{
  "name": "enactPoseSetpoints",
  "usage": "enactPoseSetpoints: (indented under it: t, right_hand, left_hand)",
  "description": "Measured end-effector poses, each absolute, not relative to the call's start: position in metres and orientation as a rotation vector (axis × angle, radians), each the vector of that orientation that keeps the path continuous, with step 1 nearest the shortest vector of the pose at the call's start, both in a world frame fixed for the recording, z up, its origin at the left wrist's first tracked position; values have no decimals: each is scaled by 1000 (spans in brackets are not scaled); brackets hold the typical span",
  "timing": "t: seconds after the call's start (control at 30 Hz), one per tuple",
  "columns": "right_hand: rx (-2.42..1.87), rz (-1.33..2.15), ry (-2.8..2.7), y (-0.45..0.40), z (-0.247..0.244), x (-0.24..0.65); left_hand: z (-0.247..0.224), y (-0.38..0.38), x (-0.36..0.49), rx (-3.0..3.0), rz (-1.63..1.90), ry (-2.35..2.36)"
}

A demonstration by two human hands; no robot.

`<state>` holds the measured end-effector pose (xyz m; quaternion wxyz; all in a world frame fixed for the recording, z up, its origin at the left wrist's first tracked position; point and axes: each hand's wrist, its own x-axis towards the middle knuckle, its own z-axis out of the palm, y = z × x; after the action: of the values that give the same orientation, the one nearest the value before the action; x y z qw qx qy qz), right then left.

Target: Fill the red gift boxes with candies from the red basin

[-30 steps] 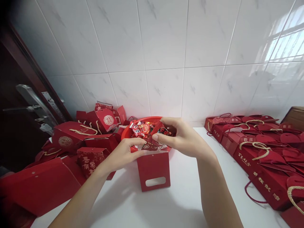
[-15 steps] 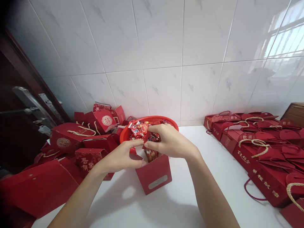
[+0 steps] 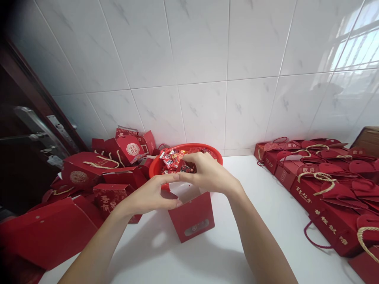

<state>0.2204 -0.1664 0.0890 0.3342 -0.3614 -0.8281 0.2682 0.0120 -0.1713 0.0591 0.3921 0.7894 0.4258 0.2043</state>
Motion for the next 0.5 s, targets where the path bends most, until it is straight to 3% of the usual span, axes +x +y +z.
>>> enactPoseSetpoints:
  t: [0.27,0.5]
  right_hand:
    - [-947,815,-2085,-165,89,220]
    - [-721,1191,-2102,-166,90,227]
  left_hand:
    - [61,-171,12,2051,547,1077]
    - [63,-173,14,2076,575,1007]
